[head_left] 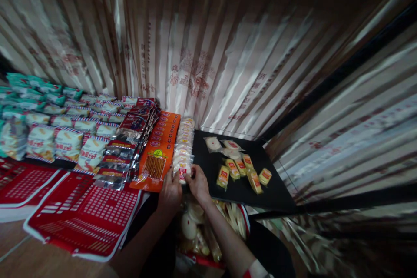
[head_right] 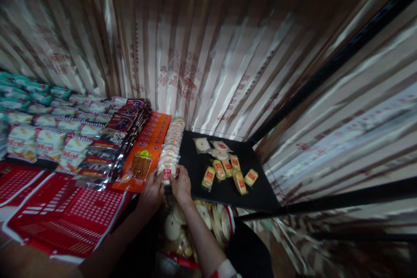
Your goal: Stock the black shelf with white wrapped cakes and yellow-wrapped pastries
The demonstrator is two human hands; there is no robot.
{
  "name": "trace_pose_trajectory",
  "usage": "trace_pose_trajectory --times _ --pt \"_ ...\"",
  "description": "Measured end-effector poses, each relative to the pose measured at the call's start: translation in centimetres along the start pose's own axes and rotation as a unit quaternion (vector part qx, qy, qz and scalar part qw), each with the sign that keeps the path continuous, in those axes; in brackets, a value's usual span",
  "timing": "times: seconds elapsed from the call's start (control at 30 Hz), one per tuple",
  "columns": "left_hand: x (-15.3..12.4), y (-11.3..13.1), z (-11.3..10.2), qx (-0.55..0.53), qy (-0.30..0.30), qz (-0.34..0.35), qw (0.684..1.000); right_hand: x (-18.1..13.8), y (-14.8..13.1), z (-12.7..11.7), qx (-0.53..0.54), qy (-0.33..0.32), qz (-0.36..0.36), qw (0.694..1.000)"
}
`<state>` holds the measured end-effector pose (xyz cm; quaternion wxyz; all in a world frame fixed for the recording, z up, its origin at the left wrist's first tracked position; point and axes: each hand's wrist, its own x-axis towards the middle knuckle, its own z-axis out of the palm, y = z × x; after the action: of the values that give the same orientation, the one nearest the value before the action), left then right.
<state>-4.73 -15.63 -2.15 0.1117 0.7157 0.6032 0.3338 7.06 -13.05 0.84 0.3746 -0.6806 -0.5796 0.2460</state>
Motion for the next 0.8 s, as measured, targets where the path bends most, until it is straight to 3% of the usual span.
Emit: trace_pose_trajectory --times 0.43,0.63,0.8 --pt "1.3 0.3 0.5 -0.005 0.019 -0.002 1.0 0.8 -0.2 0.2 -0.007 0.009 0.004 1.0" --pt "0.8 0.5 0.6 -0.024 0.05 0.0 0.998 0.8 0.2 0.6 0.027 0.012 0.011 1.0" --pt "0.0 0.6 0.1 -0.038 0.038 0.014 0.998 -0.7 0.9 0.3 0.067 0.028 -0.009 0.997"
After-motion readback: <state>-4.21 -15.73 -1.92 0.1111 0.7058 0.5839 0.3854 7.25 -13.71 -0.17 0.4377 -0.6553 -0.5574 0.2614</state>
